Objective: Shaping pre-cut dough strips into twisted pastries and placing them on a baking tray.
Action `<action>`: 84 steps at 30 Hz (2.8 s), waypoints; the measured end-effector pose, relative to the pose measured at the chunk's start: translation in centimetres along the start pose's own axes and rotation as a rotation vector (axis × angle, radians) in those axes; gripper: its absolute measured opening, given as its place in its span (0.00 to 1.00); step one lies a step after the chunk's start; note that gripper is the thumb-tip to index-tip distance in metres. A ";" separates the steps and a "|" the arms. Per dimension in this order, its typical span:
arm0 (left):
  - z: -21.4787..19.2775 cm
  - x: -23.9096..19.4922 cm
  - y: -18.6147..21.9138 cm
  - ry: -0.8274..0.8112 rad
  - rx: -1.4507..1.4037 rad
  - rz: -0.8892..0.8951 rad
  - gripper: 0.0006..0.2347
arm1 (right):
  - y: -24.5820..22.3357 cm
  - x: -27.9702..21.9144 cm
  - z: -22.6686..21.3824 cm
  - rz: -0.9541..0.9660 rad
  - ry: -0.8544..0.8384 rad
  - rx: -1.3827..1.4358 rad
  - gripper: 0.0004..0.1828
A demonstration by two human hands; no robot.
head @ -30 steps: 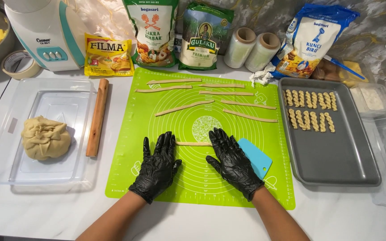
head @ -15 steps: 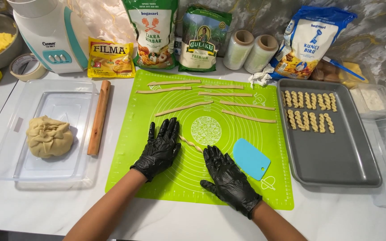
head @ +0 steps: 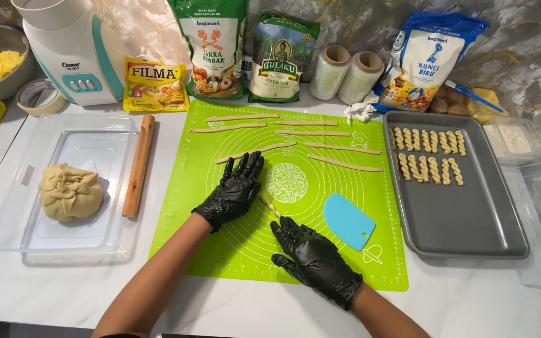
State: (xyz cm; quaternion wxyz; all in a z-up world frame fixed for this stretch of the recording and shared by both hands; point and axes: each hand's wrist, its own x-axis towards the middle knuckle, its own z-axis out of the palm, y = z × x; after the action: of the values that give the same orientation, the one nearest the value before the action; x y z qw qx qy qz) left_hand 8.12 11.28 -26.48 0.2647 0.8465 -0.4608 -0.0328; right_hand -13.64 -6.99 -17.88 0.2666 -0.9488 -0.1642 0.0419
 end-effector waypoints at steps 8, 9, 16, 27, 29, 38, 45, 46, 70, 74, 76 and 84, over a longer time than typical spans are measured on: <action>-2.4 -6.1 0.1 0.218 0.451 0.049 0.27 | 2.5 1.2 1.0 0.107 0.300 -0.358 0.44; -1.7 -7.0 -0.5 0.163 0.487 0.080 0.26 | 3.3 1.0 1.8 0.185 0.229 -0.337 0.48; 0.5 -4.6 -1.9 0.111 0.366 0.082 0.27 | 1.0 0.6 3.2 0.082 0.111 -0.347 0.48; 2.3 2.2 -0.7 -0.087 0.224 0.129 0.32 | -1.1 -0.4 4.7 -0.086 0.169 -0.876 0.51; 2.2 2.9 -0.8 -0.128 0.106 0.126 0.34 | -1.2 -0.5 4.7 -0.104 0.166 -0.814 0.47; -2.5 1.8 -1.4 0.304 0.007 0.315 0.25 | -0.5 0.7 1.9 -0.157 0.419 -0.459 0.27; -2.1 0.2 -3.4 0.375 0.258 0.325 0.19 | 1.9 0.0 5.0 0.123 0.431 -0.384 0.40; -1.8 0.3 -3.7 0.376 0.259 0.327 0.19 | 1.7 0.2 5.5 0.123 0.433 -0.385 0.40; 0.4 -3.2 -6.3 0.338 0.505 0.097 0.07 | 5.3 2.3 0.9 0.128 0.517 -0.767 0.30; 0.3 -7.7 -3.6 0.269 0.518 0.010 0.12 | 4.7 3.8 0.8 0.231 0.465 -0.647 0.20; 0.3 -8.9 -2.2 0.279 0.527 0.014 0.13 | 2.7 4.5 -0.2 0.334 0.463 -0.380 0.19; -1.6 -8.8 3.5 -0.015 0.199 -0.351 0.24 | -4.3 4.8 -1.8 0.542 0.390 -0.054 0.25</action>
State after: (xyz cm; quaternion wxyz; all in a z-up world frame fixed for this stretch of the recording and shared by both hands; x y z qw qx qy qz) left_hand 0.89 17.44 -25.12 0.1665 0.9355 -0.3093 -0.0390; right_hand -10.04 -2.83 -14.05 0.2471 -0.9548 0.1470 -0.0755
